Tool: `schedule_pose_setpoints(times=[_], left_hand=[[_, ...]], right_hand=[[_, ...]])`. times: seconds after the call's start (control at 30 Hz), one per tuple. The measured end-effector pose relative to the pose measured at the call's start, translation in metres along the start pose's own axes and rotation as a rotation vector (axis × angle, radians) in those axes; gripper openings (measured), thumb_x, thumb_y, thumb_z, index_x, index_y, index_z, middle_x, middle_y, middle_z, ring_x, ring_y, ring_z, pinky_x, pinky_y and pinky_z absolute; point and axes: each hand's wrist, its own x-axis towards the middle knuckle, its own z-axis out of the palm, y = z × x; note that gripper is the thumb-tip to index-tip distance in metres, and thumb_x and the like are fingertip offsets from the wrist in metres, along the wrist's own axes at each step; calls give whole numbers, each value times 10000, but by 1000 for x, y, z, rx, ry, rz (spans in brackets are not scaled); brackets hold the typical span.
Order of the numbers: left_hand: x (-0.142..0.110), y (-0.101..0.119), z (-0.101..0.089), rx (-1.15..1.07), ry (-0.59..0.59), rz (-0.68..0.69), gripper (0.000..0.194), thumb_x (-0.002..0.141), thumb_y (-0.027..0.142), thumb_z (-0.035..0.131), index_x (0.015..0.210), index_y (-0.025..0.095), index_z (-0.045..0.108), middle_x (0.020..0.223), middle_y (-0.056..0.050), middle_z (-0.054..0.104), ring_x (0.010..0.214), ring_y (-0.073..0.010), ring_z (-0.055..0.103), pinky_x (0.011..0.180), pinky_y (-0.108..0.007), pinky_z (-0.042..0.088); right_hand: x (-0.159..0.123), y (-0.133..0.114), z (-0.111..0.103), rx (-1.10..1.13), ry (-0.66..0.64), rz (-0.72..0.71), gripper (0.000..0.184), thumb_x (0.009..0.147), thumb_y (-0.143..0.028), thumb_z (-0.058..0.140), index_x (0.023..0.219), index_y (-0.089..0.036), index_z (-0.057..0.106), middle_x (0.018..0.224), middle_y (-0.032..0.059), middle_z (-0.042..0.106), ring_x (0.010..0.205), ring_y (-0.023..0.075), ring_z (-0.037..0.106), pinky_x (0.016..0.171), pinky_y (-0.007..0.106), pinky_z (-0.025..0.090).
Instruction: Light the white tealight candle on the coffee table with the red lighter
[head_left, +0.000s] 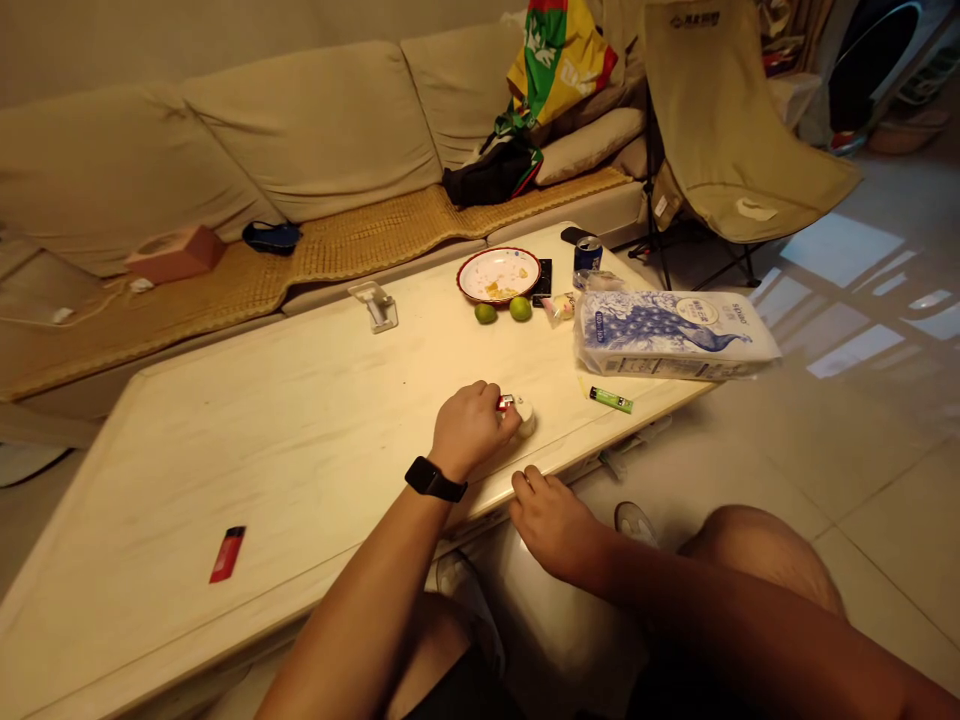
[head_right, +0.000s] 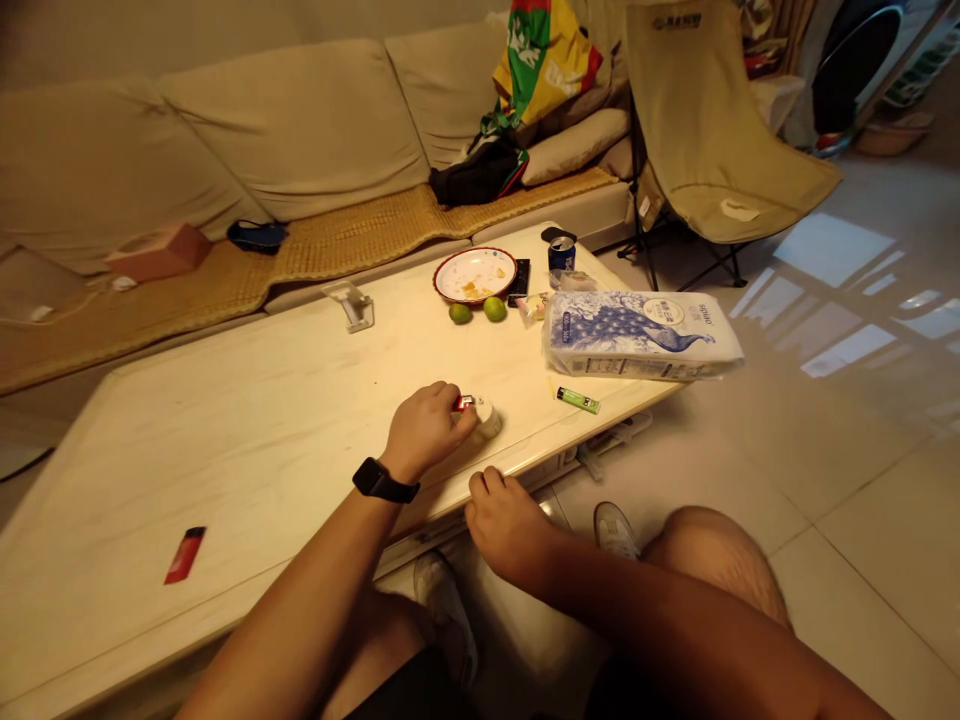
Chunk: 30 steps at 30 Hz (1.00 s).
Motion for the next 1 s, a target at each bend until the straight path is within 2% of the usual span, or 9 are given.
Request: schedule_pose_setpoints(times=[0.27,0.53,0.67,0.83,1.0], left_hand=[[2,2,0,-13,-29,8,211,873,373,479,789,204,575,832,-90,638,801,-230,570,681,-364,378],[1,-1,1,-27,-1,20,219,873,397,512,771,210,560,807,-88,634,786,-230,572,679,-363,387],[-1,-5,-3,-78,47,-32,238,885,426,510,782,213,536,801,-65,622,757,-210,559,658,-346,367],[-10,-23,-8,-148,141,-112,305,923,485,461,769,223,488,748,-33,576,717,-191,532,651,-330,351],[-26,-51,-11,-164,146,-174,316,923,484,457,734,232,444,712,-17,539,680,-180,496,631,-320,329]], right_hand=[[0,0,-1,4,-13,-1,141,889,-212,556,930,-114,649,1031,167,556,982,278,461,731,384,433],[0,-1,-1,7,-32,4,147,906,-204,524,931,-120,642,1039,170,548,982,286,456,726,387,432],[1,-1,-1,5,-29,4,145,903,-206,527,928,-123,643,1038,172,549,982,287,455,729,389,435],[0,0,0,-3,-8,0,138,904,-198,531,921,-124,647,1027,158,551,986,286,458,739,389,439],[0,0,1,2,-12,-4,139,903,-196,533,929,-122,648,1022,164,553,989,287,455,739,391,439]])
